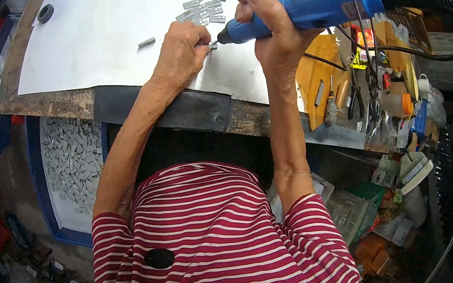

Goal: Assembling small metal plates using an electric screwdriver.

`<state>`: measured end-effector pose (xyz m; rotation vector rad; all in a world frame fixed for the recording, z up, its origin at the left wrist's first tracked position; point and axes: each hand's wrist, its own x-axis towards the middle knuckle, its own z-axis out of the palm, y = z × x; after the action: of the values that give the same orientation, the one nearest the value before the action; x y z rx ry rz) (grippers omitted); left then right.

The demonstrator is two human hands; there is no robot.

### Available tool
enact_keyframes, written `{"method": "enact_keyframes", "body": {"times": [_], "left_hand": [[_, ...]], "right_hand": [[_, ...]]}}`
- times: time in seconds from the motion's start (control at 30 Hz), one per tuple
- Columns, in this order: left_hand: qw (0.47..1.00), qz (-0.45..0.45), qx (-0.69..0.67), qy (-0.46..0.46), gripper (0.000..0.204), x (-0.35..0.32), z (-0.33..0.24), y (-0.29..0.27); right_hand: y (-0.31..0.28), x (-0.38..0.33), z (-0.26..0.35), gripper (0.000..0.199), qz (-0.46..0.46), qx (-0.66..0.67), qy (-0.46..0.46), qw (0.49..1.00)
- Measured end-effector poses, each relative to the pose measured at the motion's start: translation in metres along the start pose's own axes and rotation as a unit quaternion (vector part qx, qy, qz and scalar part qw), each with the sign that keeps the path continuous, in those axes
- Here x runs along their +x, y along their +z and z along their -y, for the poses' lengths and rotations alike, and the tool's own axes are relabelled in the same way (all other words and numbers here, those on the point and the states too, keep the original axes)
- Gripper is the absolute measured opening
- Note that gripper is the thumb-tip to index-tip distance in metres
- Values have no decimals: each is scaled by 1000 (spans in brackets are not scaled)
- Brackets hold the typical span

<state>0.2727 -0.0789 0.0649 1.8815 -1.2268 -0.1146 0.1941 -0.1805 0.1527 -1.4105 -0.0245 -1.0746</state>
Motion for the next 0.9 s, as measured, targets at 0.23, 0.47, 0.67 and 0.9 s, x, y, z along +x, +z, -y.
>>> {"method": "enact_keyframes", "body": {"times": [0.23,0.47,0.67,0.9], "left_hand": [[1000,19,5,-4,9,2,1,0],[1000,12,9,3,8,2,1,1],[999,34,6,-19,8,2,-1,0],[999,30,-2,-19,8,3,-1,1]], "right_hand": [[2,1,-6,7,20,-35,-23,999],[2,3,-9,7,40,-40,-34,998],[1,3,-13,6,39,-66,-44,996],[2,3,-13,8,28,-75,-34,996]]}}
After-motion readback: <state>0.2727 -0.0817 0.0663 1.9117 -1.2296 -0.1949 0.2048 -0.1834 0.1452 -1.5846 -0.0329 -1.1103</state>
